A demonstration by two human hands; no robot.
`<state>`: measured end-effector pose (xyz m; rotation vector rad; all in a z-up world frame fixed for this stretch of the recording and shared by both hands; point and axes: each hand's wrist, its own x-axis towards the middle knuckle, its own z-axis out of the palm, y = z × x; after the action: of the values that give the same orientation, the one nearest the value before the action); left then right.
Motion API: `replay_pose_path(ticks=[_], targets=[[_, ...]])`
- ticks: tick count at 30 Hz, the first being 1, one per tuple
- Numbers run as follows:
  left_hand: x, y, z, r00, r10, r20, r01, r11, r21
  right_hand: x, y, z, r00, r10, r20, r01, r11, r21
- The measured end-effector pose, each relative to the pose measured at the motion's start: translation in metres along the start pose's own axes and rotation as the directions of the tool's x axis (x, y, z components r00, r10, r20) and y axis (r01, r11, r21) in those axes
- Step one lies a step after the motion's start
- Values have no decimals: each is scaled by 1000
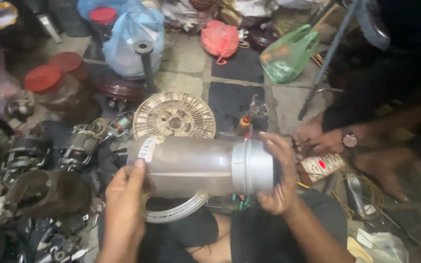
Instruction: The person disassembles a blender jar by removing the base and blade assembly, applies oil to the components, and then cleans and reassembles the unit.
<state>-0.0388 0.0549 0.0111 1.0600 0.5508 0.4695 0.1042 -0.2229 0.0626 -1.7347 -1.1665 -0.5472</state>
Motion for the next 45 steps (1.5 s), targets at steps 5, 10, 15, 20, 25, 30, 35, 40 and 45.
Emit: replay_pose_path(ticks=[5,10,15,20,25,30,35,40,45], targets=[[-16,-13,4,921,331,-204,-272,923,272,-2,-7,34,833,545,99,-502,668,550],[-22,-23,-10,845,523,-115,-480,835,269,-16,9,55,671,721,174,-584,369,723],[-17,-22,-15,799,595,-88,-563,791,241,3,9,57,489,822,292,-642,113,758],[-6,-9,-11,802,598,6,-556,742,374,-11,19,70,397,863,311,-554,-45,831],[-10,-11,12,965,258,52,-243,949,-203,-29,21,91,161,906,392,-330,-325,886],[1,-78,23,972,179,151,-131,950,-284,-49,35,108,242,878,413,-288,-342,895],[66,-83,47,969,38,-243,-150,873,-463,-45,49,109,347,868,354,-292,-259,921],[147,-47,69,932,343,-113,-349,937,-32,-23,68,100,478,833,281,-453,-40,890],[182,-11,72,798,596,86,-602,794,80,-93,177,54,186,982,-17,-794,160,587]])
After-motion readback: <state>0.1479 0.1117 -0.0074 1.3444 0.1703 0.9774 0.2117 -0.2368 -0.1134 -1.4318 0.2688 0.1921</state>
